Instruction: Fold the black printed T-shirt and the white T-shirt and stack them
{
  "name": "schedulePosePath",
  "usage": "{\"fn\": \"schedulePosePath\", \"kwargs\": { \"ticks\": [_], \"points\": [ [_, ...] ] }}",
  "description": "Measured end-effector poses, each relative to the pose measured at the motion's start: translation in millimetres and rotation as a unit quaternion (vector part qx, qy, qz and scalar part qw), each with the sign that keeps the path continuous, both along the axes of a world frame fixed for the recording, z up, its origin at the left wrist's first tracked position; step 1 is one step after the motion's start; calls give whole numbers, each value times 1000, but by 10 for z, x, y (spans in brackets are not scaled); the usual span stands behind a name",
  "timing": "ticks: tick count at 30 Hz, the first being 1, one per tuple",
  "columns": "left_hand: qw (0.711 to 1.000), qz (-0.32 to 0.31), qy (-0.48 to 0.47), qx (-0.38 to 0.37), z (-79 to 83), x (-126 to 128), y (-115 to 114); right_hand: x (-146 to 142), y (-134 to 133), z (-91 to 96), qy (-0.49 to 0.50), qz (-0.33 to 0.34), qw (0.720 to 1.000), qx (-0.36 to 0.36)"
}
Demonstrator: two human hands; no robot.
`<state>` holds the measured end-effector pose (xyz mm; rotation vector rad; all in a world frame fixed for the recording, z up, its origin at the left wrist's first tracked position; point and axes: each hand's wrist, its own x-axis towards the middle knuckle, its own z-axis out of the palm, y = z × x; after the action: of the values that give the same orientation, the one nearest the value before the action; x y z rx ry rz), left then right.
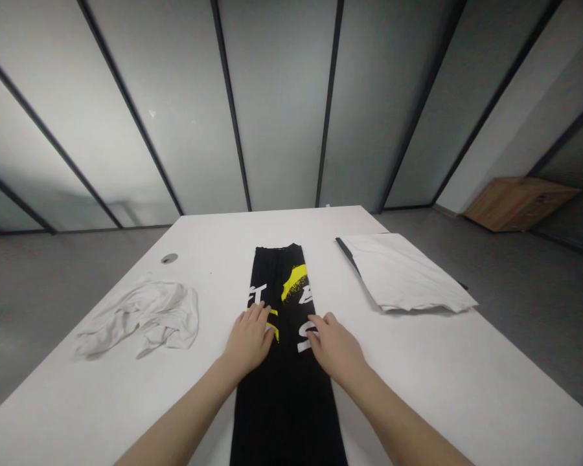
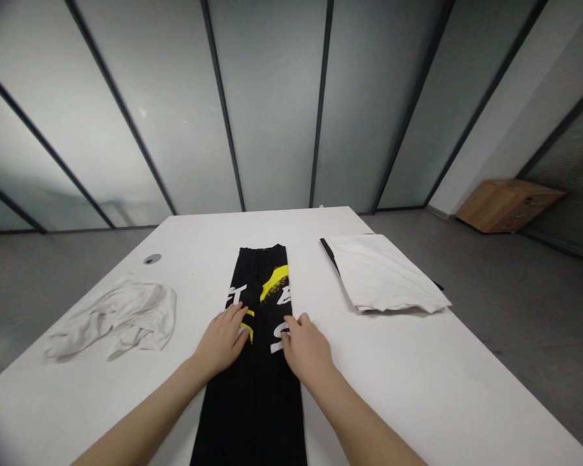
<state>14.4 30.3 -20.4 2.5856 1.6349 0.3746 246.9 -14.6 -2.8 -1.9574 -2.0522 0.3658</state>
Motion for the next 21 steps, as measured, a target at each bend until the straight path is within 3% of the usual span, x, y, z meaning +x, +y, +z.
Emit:
{"fn": "schedulePosePath", "kwargs": {
  "ticks": [4,10,16,21],
  "points": [
    [1000,5,-21,-2,101,-107,-161,87,-43,82,-8,25,998,-59],
    [984,161,75,-31,312,-203,-61,131,-26,225,13,38,993,-111],
    [983,129,51,-119,344,-208,-107,128,-5,225,9,57,993,-102],
    [974,139,62,-165,414,-175,-129,104,-4,232,8,74,993,-96]
  ]
}}
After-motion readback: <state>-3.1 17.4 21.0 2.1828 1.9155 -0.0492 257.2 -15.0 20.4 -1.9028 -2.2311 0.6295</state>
